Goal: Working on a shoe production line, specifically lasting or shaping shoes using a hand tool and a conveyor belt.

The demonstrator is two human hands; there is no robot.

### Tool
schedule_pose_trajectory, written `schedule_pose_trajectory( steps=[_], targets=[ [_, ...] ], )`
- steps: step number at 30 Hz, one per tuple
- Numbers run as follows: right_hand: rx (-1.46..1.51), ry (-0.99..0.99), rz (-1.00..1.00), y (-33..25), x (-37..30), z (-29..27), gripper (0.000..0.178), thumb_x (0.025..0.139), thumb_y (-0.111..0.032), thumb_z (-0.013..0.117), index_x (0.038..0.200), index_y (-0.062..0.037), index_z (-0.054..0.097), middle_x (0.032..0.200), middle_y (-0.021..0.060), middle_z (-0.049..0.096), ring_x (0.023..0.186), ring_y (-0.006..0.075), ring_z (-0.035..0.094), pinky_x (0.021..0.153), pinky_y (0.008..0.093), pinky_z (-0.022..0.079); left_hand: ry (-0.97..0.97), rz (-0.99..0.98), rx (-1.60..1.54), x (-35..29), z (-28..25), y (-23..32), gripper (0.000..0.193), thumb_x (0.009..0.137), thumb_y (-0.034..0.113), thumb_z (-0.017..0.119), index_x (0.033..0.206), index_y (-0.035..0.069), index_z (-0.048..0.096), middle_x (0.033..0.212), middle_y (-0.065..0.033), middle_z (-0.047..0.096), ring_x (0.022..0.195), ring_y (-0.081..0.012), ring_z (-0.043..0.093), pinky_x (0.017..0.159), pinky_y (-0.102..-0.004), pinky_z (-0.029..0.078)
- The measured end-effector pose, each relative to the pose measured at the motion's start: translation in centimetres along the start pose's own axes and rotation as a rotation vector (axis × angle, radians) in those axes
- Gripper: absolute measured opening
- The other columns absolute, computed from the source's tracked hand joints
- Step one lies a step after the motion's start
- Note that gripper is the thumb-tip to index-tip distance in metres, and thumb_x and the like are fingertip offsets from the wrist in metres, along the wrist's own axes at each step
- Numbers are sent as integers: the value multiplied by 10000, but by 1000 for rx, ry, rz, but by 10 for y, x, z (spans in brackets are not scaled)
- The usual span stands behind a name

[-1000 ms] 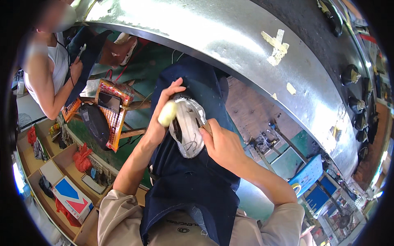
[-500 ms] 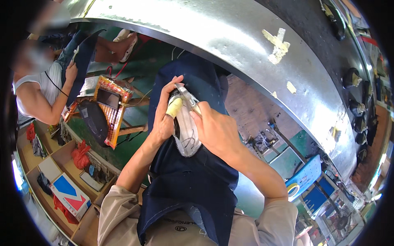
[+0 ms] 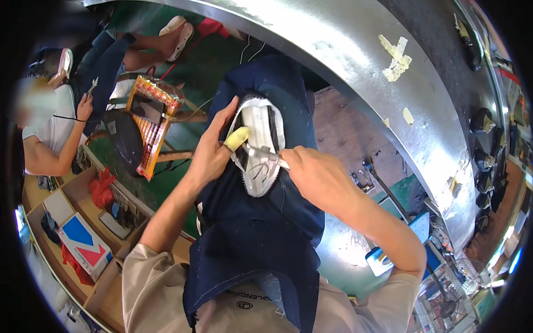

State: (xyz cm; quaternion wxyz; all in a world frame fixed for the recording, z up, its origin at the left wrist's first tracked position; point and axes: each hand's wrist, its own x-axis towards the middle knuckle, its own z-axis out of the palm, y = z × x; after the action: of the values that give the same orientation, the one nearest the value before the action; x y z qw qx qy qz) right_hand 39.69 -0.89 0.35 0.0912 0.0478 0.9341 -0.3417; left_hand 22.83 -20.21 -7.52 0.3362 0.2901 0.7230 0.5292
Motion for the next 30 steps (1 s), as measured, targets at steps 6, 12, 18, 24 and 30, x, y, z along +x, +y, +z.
schedule_pose_trajectory(
  steps=[6,12,18,24,30],
  targets=[
    [-397,-124,-427,-7,12,3,84,787,-75,650,857,-49,611,743,67,572,712,192,623,598,297,537,-38,15,169,2,-1,11,671,986,143,710,1557,-10,394,1536,-171,517,1450,-233,459,1206,-345,332],
    [-1001,-169,-276,-62,0,-8,81,840,-123,661,848,-51,625,760,98,622,778,188,671,598,272,525,-7,17,303,2,8,28,688,918,43,718,1542,7,430,1579,-192,474,1485,-290,436,1225,-361,325],
    [-411,-245,-21,-50,-7,-8,159,895,-169,654,912,-18,605,750,139,668,669,258,706,569,361,559,306,-670,-822,-52,25,22,488,1091,119,387,1576,75,406,1610,-112,427,1479,-273,420,1197,-393,362],
    [-199,-185,47,-36,3,48,235,1011,-217,606,917,-4,572,711,189,673,635,349,705,562,432,550,-1,-821,-1413,-66,33,-21,622,1114,483,326,1576,70,385,1567,-126,473,1444,-275,446,1234,-446,297],
    [92,5,219,-36,-10,89,280,1022,-247,616,923,5,544,723,218,674,651,420,683,555,484,525,-119,-754,-1199,-47,21,-16,640,1059,489,503,1511,37,471,1497,-127,554,1376,-270,523,1171,-483,375]
  ],
)
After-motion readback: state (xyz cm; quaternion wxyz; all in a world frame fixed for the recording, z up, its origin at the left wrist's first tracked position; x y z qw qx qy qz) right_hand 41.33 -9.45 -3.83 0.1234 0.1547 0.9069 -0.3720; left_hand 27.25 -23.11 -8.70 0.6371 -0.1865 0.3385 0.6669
